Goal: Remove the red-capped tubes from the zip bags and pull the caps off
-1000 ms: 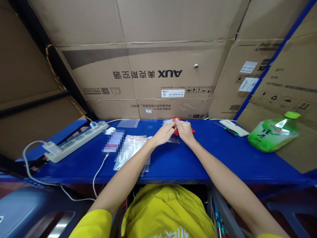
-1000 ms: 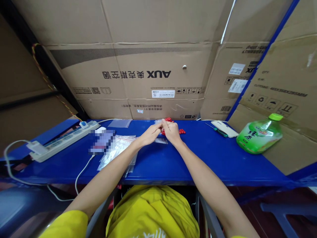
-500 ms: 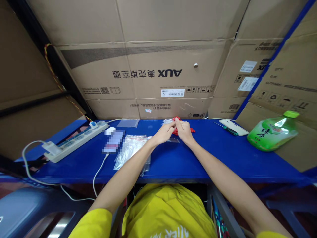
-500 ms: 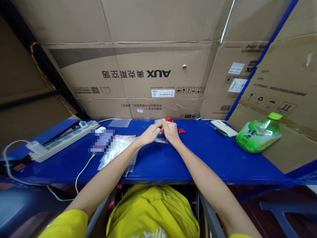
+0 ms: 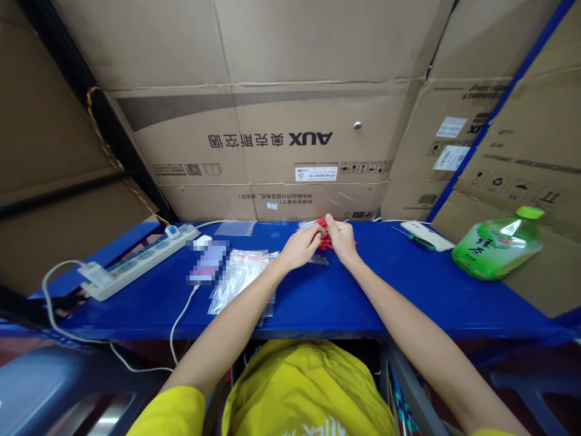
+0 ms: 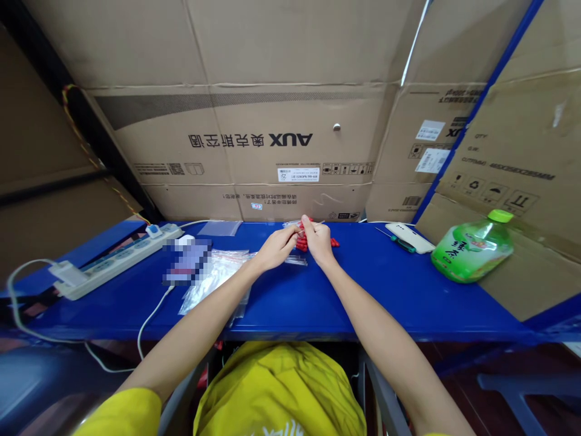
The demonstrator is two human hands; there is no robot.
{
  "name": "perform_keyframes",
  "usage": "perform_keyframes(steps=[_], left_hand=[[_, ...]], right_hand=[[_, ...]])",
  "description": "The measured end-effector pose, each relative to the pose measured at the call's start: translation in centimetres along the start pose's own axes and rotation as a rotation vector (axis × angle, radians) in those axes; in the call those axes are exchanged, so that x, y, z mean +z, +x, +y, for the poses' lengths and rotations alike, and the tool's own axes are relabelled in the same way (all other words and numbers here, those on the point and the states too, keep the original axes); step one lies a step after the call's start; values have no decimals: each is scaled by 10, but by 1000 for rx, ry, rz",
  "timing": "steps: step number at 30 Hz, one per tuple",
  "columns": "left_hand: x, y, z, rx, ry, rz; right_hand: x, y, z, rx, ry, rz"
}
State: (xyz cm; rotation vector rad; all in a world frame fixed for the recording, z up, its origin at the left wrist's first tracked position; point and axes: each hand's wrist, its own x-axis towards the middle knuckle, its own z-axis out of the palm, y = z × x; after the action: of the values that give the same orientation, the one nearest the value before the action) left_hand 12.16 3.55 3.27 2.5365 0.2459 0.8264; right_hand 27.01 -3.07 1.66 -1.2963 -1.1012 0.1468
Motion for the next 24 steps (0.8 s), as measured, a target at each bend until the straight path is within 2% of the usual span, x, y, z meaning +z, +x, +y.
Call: perform_keyframes(steps=[9, 17, 24], left_hand=[[0, 1, 0, 10, -84, -19], [0, 4, -2, 2, -271, -19], [0, 4, -3, -34, -309, -24]], right_hand=[[-2, -6, -8, -107, -96, -61], [0, -8, -11, -283, -257, -126], [2, -10, -9, -287, -255, -153]])
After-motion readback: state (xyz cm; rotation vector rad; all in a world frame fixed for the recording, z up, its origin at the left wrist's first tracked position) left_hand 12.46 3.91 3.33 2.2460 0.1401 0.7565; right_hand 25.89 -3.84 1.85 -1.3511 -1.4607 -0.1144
